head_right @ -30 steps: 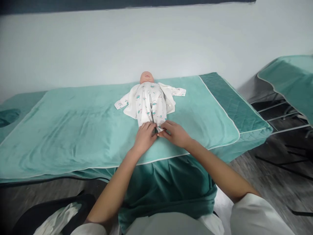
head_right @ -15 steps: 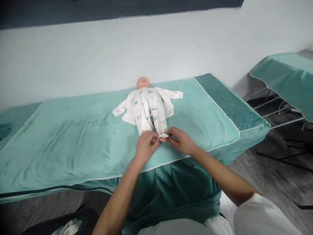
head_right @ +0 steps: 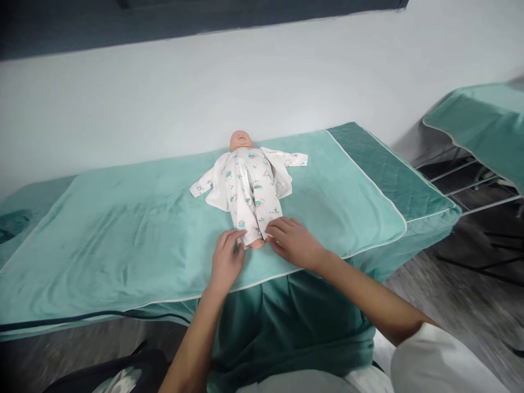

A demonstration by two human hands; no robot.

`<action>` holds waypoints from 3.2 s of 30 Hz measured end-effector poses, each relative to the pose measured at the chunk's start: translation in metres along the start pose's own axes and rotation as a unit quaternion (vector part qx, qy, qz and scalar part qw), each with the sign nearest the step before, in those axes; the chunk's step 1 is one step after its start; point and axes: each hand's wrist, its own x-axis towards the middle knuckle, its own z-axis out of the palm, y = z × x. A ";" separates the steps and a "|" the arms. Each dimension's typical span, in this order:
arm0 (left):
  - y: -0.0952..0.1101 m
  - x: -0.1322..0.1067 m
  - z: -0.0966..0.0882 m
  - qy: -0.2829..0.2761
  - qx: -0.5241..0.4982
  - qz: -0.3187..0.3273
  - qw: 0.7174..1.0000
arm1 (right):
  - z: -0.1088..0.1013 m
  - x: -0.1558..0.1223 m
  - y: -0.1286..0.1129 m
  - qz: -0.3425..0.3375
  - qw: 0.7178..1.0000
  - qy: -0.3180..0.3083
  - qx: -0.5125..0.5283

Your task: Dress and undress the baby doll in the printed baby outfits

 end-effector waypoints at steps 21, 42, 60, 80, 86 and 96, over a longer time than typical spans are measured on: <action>0.011 -0.005 -0.011 0.022 -0.080 0.035 0.996 | 0.018 0.019 -0.002 -0.054 0.999 -0.001 -0.003; -0.084 0.110 0.027 -0.083 0.172 0.043 0.981 | 0.048 0.098 0.163 0.427 0.882 0.158 0.122; -0.080 0.080 0.015 0.009 0.061 -0.015 0.998 | 0.047 0.085 0.167 0.334 0.799 0.234 0.442; -0.124 0.112 0.006 0.146 0.120 -0.353 0.916 | -0.018 0.143 0.164 0.271 0.750 0.128 0.590; -0.123 0.104 0.005 0.179 0.023 -0.314 0.932 | -0.098 0.175 0.134 0.083 0.845 -0.229 0.475; -0.034 0.144 0.011 0.240 -0.221 -0.191 0.926 | 0.014 0.255 0.156 0.311 0.902 0.112 0.276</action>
